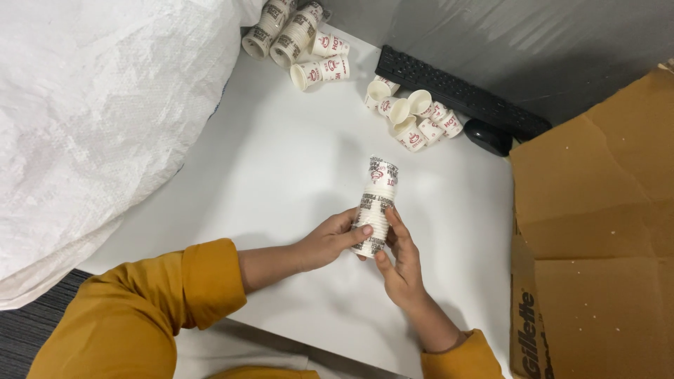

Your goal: Stacking small paper cups and wrapping them in plastic film for packaging.

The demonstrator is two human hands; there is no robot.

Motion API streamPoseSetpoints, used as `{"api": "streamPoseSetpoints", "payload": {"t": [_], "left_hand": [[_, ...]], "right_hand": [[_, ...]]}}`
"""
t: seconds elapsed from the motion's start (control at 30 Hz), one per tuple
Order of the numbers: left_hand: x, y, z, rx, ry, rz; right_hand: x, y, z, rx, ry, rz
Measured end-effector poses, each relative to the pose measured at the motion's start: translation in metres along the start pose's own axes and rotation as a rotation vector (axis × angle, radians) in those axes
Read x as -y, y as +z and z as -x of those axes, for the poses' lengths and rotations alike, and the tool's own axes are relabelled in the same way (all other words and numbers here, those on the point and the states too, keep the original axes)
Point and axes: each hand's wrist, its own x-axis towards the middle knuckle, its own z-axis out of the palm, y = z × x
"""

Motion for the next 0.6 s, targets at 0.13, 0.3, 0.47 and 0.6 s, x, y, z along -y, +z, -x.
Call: {"api": "streamPoseSetpoints", "payload": {"t": [0.13, 0.3, 0.47, 0.6], "left_hand": [[0.008, 0.000, 0.003, -0.025, 0.054, -0.047], [-0.002, 0.010, 0.009, -0.127, 0.307, -0.321], [-0.008, 0.017, 0.009, -0.099, 0.237, -0.141], [-0.004, 0.013, 0.007, -0.155, 0.182, -0.104]], "right_hand": [[-0.016, -0.004, 0.006, 0.015, 0.096, -0.188], [-0.010, -0.001, 0.000, -0.051, 0.027, -0.047], [0.004, -0.002, -0.012, -0.098, 0.031, -0.054], [-0.022, -0.011, -0.003, 0.032, 0.047, -0.085]]}}
